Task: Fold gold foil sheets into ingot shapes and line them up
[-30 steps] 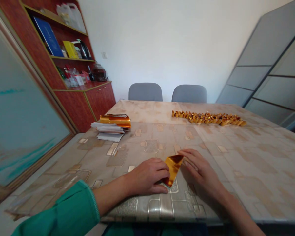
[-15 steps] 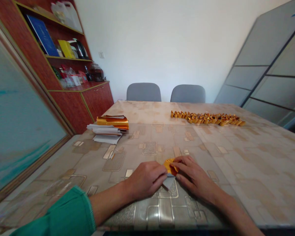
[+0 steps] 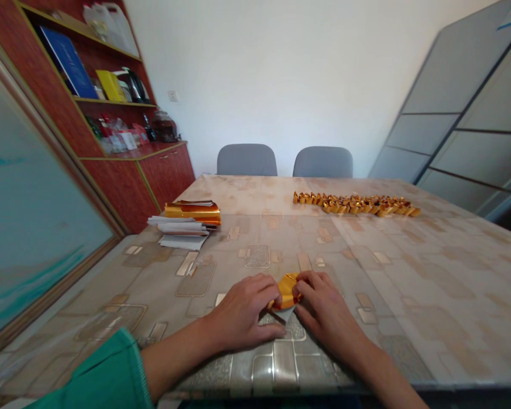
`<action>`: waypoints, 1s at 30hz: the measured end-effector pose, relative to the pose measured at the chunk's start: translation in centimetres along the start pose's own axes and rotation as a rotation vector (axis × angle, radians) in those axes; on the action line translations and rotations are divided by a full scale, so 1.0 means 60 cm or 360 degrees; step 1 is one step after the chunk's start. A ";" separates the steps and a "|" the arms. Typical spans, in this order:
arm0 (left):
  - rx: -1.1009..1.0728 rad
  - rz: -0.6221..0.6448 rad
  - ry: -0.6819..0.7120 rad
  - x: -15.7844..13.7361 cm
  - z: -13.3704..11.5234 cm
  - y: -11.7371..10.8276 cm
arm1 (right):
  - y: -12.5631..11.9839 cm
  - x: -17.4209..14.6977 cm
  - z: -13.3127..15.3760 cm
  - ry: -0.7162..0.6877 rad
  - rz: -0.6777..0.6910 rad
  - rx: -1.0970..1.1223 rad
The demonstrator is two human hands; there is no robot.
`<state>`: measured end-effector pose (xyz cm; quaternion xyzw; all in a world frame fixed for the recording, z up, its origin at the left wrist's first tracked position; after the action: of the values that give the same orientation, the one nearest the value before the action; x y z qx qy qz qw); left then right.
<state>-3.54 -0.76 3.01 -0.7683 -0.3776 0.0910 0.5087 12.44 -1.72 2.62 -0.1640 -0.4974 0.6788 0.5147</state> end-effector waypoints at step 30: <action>-0.0023 -0.0308 -0.0435 -0.023 0.019 -0.003 | 0.016 0.002 -0.017 0.0102 -0.0045 0.0036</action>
<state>-5.19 -0.85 2.27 -0.7125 -0.5161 0.1426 0.4535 12.64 -1.09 1.35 -0.1727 -0.4751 0.6716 0.5417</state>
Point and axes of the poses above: each hand's wrist, its own x-axis towards the middle knuckle, its own y-axis out of the palm, z = x × y, the point moved 5 cm from there along x, towards the middle knuckle, and after that the axes turned 1 degree about -y, right-handed, at the moved point
